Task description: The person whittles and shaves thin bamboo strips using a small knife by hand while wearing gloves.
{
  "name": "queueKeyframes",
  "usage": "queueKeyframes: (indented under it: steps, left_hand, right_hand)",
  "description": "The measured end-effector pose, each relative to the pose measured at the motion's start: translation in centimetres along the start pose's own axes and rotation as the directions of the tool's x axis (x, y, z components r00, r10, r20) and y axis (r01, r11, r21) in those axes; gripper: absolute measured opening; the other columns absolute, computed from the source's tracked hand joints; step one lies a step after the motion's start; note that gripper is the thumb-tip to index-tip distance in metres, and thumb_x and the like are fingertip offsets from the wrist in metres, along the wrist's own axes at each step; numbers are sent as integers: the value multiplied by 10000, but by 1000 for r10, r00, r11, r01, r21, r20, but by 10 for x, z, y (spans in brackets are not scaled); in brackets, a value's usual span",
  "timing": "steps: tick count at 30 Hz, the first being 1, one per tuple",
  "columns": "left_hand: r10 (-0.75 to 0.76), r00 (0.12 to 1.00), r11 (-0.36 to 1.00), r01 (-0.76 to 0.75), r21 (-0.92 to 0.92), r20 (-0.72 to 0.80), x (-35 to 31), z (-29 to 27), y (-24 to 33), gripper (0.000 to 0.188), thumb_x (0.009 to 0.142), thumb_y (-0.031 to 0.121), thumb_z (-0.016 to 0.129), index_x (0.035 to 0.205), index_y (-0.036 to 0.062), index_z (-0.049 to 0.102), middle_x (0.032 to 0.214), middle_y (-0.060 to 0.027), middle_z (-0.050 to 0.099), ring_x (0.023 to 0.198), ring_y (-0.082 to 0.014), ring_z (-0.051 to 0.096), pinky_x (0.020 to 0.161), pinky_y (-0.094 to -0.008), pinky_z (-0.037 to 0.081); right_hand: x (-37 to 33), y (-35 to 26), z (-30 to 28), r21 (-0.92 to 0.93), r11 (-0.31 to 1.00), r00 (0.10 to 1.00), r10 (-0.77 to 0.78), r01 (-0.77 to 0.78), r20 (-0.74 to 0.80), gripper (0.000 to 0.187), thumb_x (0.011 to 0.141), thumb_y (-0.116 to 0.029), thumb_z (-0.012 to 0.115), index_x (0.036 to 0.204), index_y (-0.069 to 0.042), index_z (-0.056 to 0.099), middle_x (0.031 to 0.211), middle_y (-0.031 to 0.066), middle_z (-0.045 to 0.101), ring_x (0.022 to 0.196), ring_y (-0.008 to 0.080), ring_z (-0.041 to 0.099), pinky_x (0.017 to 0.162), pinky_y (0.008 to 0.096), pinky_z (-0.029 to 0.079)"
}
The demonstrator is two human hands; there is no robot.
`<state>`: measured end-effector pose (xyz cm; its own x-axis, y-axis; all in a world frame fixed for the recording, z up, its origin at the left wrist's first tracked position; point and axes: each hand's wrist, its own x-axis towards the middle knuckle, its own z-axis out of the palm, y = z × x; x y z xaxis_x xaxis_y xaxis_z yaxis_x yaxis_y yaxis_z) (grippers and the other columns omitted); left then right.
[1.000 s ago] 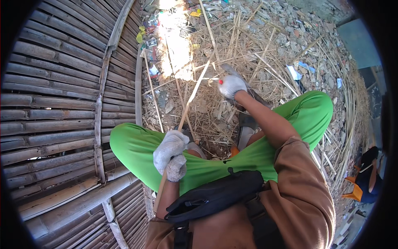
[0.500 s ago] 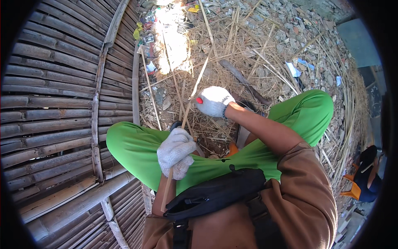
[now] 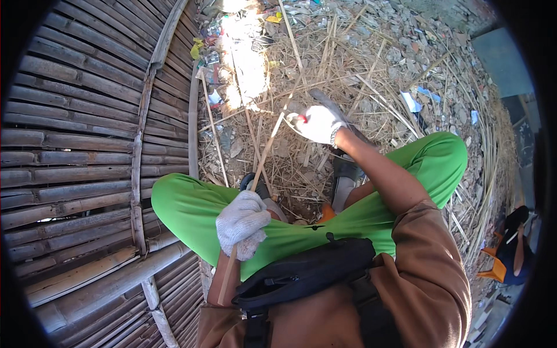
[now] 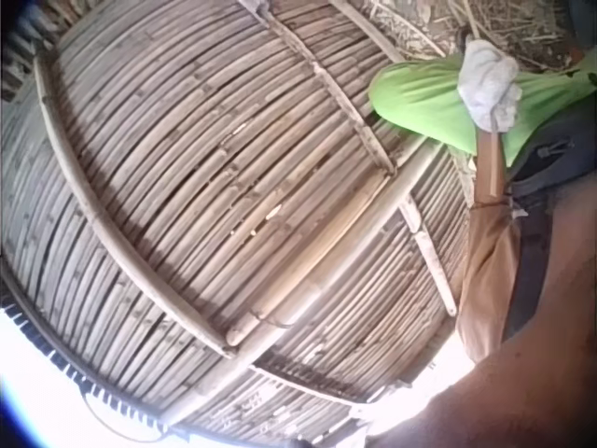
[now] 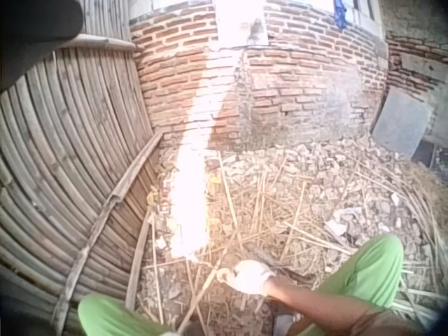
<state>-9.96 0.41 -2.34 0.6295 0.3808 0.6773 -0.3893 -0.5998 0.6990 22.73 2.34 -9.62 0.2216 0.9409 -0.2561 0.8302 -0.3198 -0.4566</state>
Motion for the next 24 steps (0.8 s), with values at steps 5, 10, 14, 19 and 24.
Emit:
queueKeyframes:
  steps: [5, 10, 14, 19, 24]
  left_hand:
    - [-2, 996, 998, -4, 63, 87, 13, 0, 3, 362, 762, 188, 822, 1009, -62, 734, 729, -119, 634, 637, -328, 615, 674, -484, 561]
    - [-16, 994, 997, 7, 81, 107, 18, 6, 10, 364, 752, 197, 815, 1000, -56, 731, 678, -100, 597, 604, -311, 586, 652, -466, 549]
    - [-197, 965, 980, 198, 12, 175, 17, 10, 21, 342, 770, 201, 810, 986, -50, 726, 660, -100, 573, 596, -318, 581, 640, -460, 544]
    - [5, 992, 1000, -2, 22, -127, 10, 15, -4, 283, 823, 192, 787, 963, -43, 717, 643, -80, 541, 597, -305, 559, 628, -452, 527]
    - [-165, 820, 982, 87, -167, -547, 10, 31, -7, 244, 895, 195, 690, 1011, -20, 673, 643, -7, 448, 593, -208, 448, 640, -423, 495]
  right_hand:
    - [-39, -61, 17, 22, 961, 947, -275, 275, 165, 447, 979, -431, 542, 967, -67, 800, 960, 224, 777, 924, 451, 752, 871, 507, 604]
    - [-30, -51, 17, 1, 991, 982, -134, 135, 135, 438, 970, -456, 599, 934, -66, 797, 929, 224, 770, 890, 436, 749, 836, 518, 601]
    - [12, 49, 31, -121, 986, 993, 119, -118, 5, 486, 974, -469, 558, 1018, -63, 821, 1020, 211, 795, 965, 417, 768, 891, 497, 609]
    - [7, 8, 33, 61, 997, 991, 60, -53, -120, 509, 994, -456, 530, 934, -27, 797, 941, 234, 770, 910, 441, 750, 845, 516, 596]
    - [-38, -64, 38, 124, 980, 988, -153, 154, -15, 426, 986, -409, 555, 919, -45, 765, 943, 241, 756, 885, 453, 738, 818, 541, 589]
